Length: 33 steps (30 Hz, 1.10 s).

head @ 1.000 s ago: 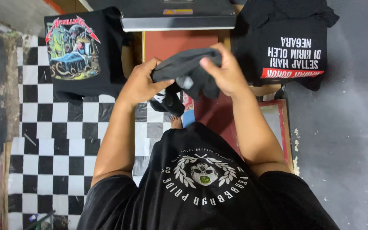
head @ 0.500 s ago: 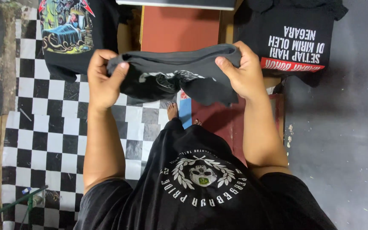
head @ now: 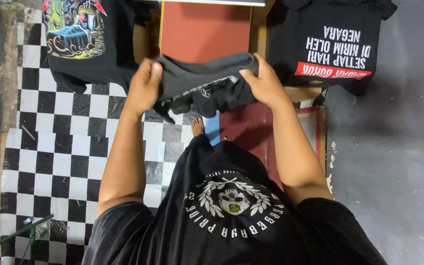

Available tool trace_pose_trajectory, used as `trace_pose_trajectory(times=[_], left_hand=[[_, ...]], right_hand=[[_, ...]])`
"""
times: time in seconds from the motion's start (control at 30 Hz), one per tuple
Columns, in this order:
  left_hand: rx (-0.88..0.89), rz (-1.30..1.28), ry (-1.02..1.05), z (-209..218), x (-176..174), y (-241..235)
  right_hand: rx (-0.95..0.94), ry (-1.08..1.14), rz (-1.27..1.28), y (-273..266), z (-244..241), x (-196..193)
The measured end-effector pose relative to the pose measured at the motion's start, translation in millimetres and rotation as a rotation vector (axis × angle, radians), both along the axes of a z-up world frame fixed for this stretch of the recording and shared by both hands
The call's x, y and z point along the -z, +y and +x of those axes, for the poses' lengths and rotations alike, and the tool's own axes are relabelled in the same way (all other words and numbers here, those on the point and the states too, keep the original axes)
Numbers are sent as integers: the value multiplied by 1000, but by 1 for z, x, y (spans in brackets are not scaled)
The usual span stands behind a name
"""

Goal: Aligning t-shirts on a heat press machine and applying heat to transfer designs.

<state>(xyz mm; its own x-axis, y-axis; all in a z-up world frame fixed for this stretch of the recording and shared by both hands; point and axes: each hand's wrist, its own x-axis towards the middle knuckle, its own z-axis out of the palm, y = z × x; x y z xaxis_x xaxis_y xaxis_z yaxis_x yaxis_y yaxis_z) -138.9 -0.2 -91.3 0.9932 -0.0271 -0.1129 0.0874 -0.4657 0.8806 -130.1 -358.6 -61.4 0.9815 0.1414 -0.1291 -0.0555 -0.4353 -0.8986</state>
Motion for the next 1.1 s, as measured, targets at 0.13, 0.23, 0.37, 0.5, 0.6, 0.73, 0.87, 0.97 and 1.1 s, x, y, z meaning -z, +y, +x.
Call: trace_pose_trajectory(times=[0.13, 0.23, 0.37, 0.5, 0.6, 0.73, 0.87, 0.97, 1.1], left_hand=[[115, 21, 113, -21, -34, -13], [113, 114, 100, -22, -31, -3], [11, 324, -134, -10, -9, 17], [19, 523, -225, 10, 21, 31], [-88, 330, -124, 24, 39, 36], [-33, 335, -37, 31, 83, 56], [152, 291, 348, 31, 87, 65], [218, 124, 544, 45, 94, 88], [303, -69, 417, 97, 94, 111]], right_hand=[[-26, 144, -4, 2, -11, 13], [-46, 187, -201, -8, -10, 43], [32, 3, -270, -11, -6, 52], [37, -26, -261, -7, 12, 57], [28, 47, -262, -8, 19, 68], [94, 110, -315, -3, 8, 90], [33, 265, -317, -2, -12, 117], [-64, 409, -243, -13, -14, 142], [-162, 623, -109, -17, 32, 100]])
